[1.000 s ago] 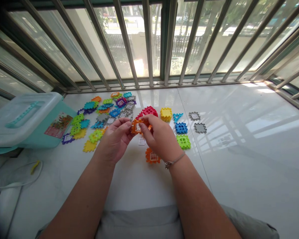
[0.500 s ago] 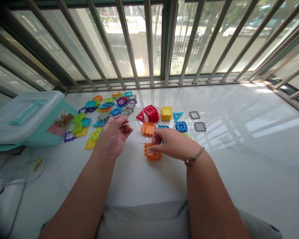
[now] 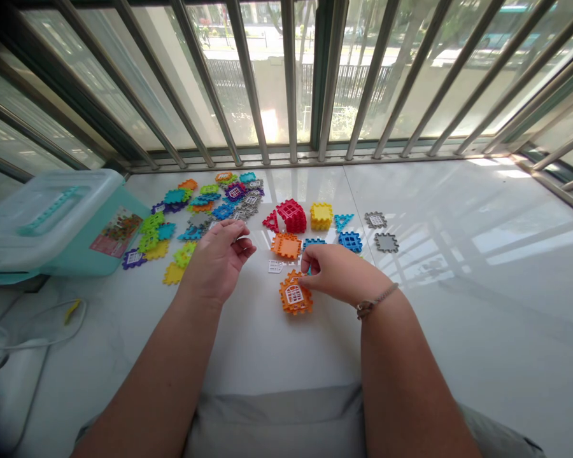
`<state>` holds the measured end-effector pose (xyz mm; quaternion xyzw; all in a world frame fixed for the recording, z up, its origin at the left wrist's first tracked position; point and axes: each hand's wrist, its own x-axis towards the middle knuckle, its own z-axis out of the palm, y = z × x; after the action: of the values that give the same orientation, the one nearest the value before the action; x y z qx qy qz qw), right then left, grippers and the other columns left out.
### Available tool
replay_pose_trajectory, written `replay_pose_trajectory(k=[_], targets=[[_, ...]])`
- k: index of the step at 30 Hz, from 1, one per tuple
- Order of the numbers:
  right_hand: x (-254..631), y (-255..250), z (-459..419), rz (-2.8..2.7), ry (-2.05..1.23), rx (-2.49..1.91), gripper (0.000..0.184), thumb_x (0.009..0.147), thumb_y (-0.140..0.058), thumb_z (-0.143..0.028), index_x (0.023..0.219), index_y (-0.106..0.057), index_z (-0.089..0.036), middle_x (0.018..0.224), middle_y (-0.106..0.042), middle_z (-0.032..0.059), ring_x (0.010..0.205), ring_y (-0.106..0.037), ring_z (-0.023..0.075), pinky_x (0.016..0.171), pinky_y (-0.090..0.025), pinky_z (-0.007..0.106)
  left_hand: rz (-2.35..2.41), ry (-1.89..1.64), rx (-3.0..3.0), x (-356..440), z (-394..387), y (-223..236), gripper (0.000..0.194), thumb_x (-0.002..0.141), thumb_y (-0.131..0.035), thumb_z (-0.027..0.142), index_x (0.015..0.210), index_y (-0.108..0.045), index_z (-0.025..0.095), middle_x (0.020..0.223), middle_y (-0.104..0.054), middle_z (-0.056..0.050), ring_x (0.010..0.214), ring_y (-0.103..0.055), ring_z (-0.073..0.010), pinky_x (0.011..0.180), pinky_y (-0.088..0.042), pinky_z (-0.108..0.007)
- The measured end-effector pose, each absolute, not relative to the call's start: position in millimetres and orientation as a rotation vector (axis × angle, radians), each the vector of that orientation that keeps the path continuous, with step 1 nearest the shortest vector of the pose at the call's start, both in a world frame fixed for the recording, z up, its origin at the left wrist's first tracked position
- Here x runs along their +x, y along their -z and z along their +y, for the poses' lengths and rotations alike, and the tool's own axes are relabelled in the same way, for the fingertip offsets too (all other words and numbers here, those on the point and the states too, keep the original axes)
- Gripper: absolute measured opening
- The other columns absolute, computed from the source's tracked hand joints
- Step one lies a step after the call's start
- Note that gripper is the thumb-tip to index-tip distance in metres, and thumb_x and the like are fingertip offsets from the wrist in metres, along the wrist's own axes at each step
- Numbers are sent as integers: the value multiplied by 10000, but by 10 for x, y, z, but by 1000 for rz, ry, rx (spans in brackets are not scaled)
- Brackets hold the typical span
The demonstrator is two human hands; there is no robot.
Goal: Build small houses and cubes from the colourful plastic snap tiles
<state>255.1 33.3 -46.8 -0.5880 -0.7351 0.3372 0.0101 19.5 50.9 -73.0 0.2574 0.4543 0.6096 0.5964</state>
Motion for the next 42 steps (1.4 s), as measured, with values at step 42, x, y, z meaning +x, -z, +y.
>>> replay_pose_trajectory(k=[42], targets=[[2298, 459, 293, -2512, -1034, -1899, 97, 883, -821, -345, 930, -812, -261, 975, -820, 47, 842, -685, 240, 677, -390, 340, 1090, -1367, 635, 231, 484, 764, 422, 652, -1015, 372, 903, -723, 200, 868, -687, 13, 686, -609, -94, 705, -537, -255]])
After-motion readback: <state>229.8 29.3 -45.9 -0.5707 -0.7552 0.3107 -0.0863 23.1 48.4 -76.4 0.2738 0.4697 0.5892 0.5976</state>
